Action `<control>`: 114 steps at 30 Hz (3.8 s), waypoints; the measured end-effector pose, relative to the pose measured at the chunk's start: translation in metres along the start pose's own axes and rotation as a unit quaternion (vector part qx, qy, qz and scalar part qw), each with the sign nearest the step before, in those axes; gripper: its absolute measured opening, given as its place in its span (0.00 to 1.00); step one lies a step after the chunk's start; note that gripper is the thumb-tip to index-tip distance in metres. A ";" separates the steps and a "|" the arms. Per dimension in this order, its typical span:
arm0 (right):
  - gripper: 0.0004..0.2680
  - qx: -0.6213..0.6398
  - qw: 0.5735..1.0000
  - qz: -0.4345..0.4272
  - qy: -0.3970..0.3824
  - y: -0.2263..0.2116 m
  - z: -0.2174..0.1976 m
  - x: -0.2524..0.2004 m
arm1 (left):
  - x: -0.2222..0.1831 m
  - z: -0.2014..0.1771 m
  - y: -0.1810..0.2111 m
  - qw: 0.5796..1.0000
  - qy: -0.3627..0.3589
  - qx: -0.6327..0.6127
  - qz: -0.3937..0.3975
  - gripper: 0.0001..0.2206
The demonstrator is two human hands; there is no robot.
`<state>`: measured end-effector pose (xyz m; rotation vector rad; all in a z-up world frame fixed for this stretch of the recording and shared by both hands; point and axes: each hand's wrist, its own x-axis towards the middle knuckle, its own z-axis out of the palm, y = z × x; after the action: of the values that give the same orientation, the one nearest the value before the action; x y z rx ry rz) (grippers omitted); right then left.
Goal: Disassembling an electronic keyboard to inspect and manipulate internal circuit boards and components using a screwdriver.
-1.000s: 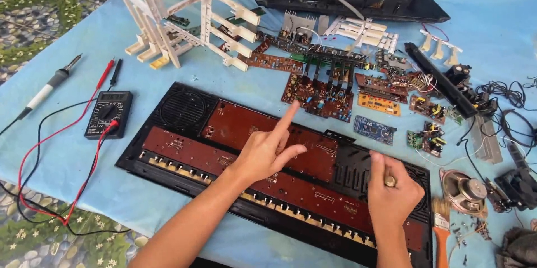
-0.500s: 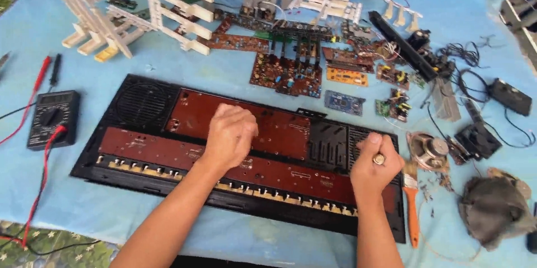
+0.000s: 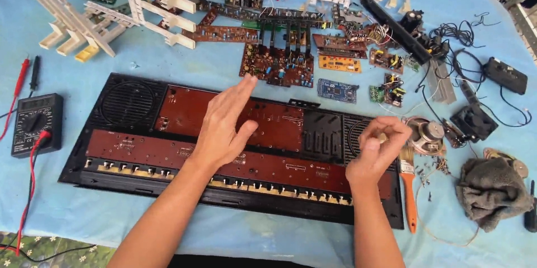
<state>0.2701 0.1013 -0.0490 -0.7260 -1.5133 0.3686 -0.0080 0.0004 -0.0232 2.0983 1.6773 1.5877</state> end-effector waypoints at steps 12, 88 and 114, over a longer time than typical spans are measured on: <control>0.09 -0.050 0.986 -0.154 -0.035 -0.014 -0.006 0.004 | -0.013 0.015 -0.018 0.967 -0.195 0.137 -0.094 0.18; 0.02 -0.066 0.972 0.046 -0.221 -0.029 0.011 0.005 | -0.014 0.015 -0.015 0.973 -0.212 0.051 -0.071 0.14; 0.03 -0.090 0.979 0.031 -0.183 -0.032 0.006 0.005 | -0.007 0.011 -0.007 0.973 -0.209 0.065 -0.071 0.16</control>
<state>0.2574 0.0822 -0.0260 -0.8847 -1.8921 0.4320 -0.0045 0.0036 -0.0372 2.1185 1.7633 0.9331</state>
